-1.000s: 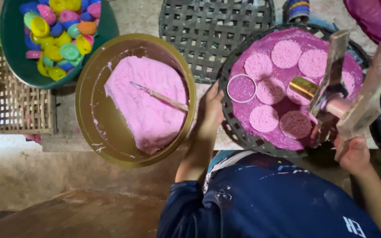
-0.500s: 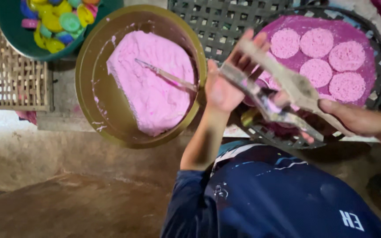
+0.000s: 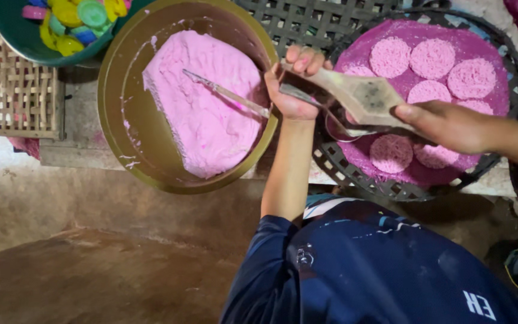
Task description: The person scoops pink dough from a bowl using a metal scoop and presses it into a circular mold on a tray. They repeat this process to form multiple round dough pieces, arranging them on the tray.
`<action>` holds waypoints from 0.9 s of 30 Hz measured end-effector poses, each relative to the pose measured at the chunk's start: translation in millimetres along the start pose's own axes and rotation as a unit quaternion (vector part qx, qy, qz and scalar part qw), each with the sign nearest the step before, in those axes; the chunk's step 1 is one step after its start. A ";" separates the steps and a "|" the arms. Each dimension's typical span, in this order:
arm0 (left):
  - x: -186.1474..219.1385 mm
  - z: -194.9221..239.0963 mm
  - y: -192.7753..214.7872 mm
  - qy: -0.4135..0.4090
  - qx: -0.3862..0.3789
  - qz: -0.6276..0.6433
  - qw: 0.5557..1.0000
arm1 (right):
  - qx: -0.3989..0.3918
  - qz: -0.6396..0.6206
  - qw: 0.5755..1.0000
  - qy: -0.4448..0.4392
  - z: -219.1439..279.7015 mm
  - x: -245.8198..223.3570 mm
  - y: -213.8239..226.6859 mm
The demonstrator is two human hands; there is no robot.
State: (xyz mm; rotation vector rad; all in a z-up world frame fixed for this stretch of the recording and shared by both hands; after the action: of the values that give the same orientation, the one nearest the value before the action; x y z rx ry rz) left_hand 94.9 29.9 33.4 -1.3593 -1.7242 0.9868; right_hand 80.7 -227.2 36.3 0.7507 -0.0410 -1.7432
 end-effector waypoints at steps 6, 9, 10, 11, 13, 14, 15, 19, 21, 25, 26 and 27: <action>-4.6 14.5 12.6 0.013 0.029 0.014 0.999 | -0.013 -0.058 0.998 0.024 9.4 -9.8 -9.4; -21.9 15.5 20.3 0.008 0.038 0.026 0.999 | 0.002 -0.029 1.000 -0.006 14.6 -2.1 -0.5; -27.3 13.1 22.3 0.003 0.037 0.029 0.999 | 0.016 -0.012 1.000 -0.011 15.9 -0.9 3.8; -30.5 8.9 23.3 -0.004 0.028 0.028 0.999 | 0.030 0.007 0.999 -0.012 16.9 -0.9 7.9; -33.9 -0.5 24.8 -0.017 0.010 0.027 0.999 | 0.057 0.043 0.997 -0.013 18.2 -0.8 12.4; -34.4 -5.5 25.4 -0.008 0.006 0.026 1.000 | 0.072 0.037 0.997 0.000 18.4 -3.4 13.7; -32.8 -10.3 25.3 0.001 0.003 0.025 1.000 | 0.086 0.032 0.996 0.012 18.3 -6.2 14.1; -16.4 -24.2 20.3 0.013 0.007 -0.038 0.999 | 0.124 -0.014 0.986 0.114 13.1 -26.8 10.8; -7.6 -25.6 17.4 0.020 0.016 -0.071 0.997 | 0.113 -0.029 0.989 0.086 6.1 -25.0 3.2; 9.2 -19.1 16.4 0.021 0.044 -0.111 0.993 | 0.104 -0.060 0.981 0.149 -2.5 -33.6 -9.5; 9.8 -15.3 18.6 0.024 0.061 -0.105 0.992 | 0.098 -0.067 0.983 0.143 -3.6 -31.6 -11.9; 8.7 -10.9 21.1 0.028 0.077 -0.099 0.992 | 0.092 -0.074 0.983 0.137 -3.2 -29.0 -13.3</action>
State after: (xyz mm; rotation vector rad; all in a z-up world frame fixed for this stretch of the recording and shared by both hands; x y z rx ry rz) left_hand 112.0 43.0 20.2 -1.0847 -1.6677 0.9395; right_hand 74.2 -196.3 41.7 1.1499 0.0423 -1.7761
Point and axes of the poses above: each hand's wrist, its own z-axis away from the middle knuckle, its own y-axis out of the back of the hand, x = y × z, the point moved 7 cm from there along -z, towards the middle knuckle, and after that the axes turned 15 degrees about -z, right-handed, at the moved point
